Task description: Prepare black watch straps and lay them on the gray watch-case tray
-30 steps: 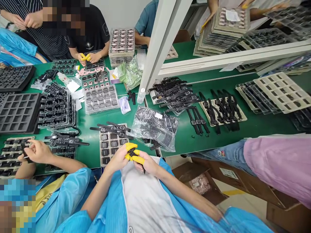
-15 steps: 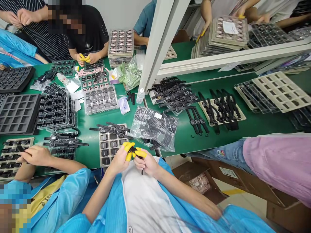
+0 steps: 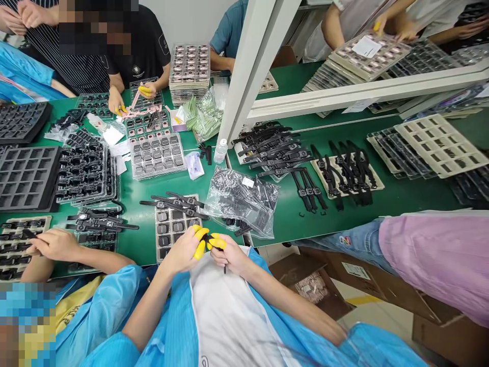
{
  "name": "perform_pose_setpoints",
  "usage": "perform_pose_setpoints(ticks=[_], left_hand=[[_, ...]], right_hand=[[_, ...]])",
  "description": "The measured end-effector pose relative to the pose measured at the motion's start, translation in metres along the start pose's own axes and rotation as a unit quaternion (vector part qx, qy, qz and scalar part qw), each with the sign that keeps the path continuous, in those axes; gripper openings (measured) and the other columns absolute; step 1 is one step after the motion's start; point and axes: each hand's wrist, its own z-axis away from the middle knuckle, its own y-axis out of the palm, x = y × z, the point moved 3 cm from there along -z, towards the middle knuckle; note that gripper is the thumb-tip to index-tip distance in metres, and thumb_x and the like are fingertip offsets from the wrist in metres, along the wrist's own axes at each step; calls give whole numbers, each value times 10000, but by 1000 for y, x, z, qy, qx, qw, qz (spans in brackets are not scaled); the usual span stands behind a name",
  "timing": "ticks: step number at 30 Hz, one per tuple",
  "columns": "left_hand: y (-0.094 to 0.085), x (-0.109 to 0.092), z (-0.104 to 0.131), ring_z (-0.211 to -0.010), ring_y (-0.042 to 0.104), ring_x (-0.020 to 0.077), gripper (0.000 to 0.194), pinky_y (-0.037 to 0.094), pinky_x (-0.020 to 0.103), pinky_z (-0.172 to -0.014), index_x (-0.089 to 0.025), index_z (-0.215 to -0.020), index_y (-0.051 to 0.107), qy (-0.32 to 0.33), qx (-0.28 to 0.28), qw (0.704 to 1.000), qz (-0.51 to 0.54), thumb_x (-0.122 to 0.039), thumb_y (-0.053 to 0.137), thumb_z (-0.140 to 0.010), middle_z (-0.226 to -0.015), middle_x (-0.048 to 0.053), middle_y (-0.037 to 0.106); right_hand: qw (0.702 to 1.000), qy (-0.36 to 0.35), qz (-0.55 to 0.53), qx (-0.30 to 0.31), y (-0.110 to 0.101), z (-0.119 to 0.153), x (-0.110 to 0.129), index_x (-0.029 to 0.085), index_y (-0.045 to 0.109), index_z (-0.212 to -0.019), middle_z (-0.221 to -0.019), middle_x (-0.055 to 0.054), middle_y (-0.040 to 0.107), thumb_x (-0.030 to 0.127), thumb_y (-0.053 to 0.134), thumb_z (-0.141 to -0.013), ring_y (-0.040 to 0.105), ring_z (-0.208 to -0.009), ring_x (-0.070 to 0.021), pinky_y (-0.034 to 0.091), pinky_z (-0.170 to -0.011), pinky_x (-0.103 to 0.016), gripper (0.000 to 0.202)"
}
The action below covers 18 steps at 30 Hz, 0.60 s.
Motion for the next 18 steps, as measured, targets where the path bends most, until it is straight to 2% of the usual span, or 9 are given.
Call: perform_pose_setpoints(ticks=[6,10,12,15,17,18], left_hand=[[5,4,3,-1131,611,308,427,579,510,-962,-145,-1394,558,-30,10,999,-18,-223,495,-979,-1169,159,628],[5,7,8,-1249,607,265,404,540,465,-1066,-190,-1414,556,-18,0,997,75,-227,417,-1036,-1305,149,636],[5,11,10,-1313,585,261,416,513,459,-1107,-201,-1447,531,-35,-21,993,112,-244,433,-1045,-1387,147,620],[11,17,10,-1186,663,244,358,561,419,-1019,-204,-1363,595,-91,-103,976,166,-292,545,-1019,-1298,128,681],[17,19,7,-1077,700,230,263,584,388,-955,-197,-1183,674,-125,-197,947,221,-358,642,-977,-1172,108,724],[20,19,6,-1056,709,232,261,590,384,-942,-193,-1111,686,-140,-241,926,256,-399,684,-951,-1138,104,734]], right_hand=[[1000,9,19,-10,0,-1,-4,240,435,-758,-417,141,305,476,734,-774,177,-368,-52,187,-374,-189,382],[1000,3,18,12,0,-1,-6,237,448,-773,-412,143,301,484,734,-794,176,-366,-53,205,-379,-194,378],[1000,-7,6,14,0,-2,-6,238,443,-774,-418,137,313,515,730,-813,206,-367,-60,237,-383,-201,401],[999,-41,19,-16,-4,-6,-5,235,448,-797,-495,103,428,582,718,-830,321,-393,-73,318,-403,-211,441],[998,-39,42,-26,-6,-8,-4,234,451,-820,-552,97,460,615,726,-812,360,-407,-71,330,-403,-206,470],[999,-16,47,-17,-6,-9,-5,233,447,-821,-562,102,447,628,726,-802,345,-403,-64,309,-391,-199,483]])
